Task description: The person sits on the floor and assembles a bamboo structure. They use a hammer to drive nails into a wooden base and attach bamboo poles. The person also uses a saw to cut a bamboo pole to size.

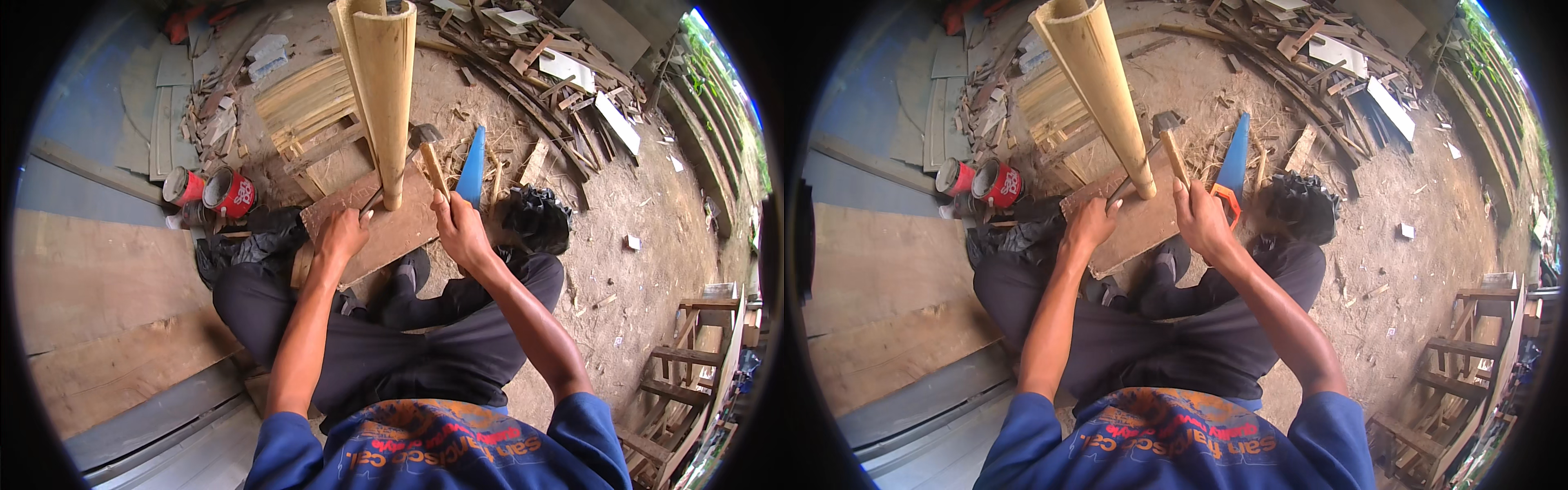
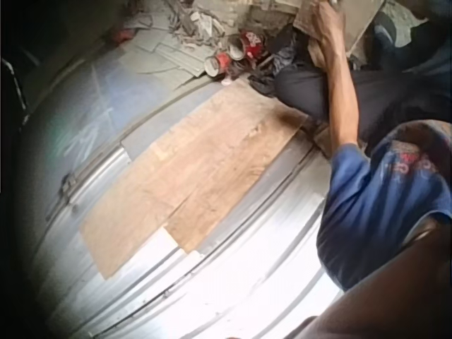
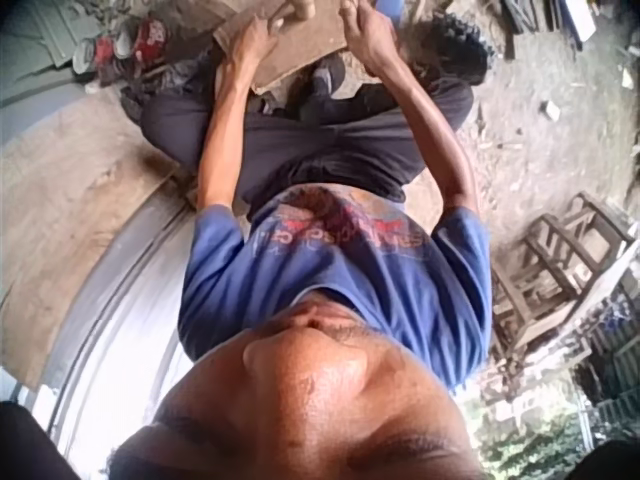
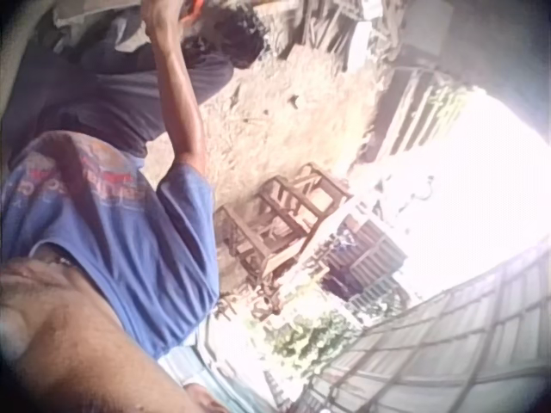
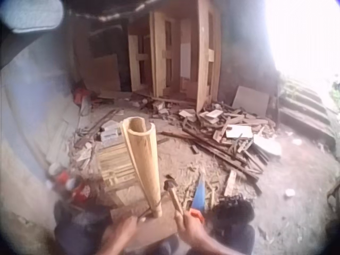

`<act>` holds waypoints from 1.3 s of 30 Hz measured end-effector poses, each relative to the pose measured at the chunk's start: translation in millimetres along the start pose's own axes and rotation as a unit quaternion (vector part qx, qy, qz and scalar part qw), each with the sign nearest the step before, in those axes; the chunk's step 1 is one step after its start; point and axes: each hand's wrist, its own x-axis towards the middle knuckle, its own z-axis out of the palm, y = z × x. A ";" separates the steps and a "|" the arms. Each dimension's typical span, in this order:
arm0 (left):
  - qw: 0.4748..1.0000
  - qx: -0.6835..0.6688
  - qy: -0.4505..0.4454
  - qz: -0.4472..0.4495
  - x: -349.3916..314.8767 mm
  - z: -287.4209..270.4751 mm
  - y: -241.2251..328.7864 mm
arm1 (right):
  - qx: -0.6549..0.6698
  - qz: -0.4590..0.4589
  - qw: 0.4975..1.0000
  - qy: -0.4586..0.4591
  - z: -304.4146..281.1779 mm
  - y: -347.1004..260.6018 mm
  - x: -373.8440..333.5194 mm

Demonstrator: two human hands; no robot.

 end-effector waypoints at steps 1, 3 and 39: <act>1.000 -0.002 0.006 0.006 -0.1 1.4 -1.0 | 0.015 0.008 1.000 0.004 -0.8 -2.6 -1.1; 1.000 -0.004 0.019 0.024 3.8 1.6 -0.5 | -0.020 -0.019 1.000 -0.003 -0.3 4.7 2.6; 1.000 0.023 -0.001 0.015 1.3 -2.9 7.8 | -0.053 0.016 0.998 -0.036 -7.8 32.9 5.7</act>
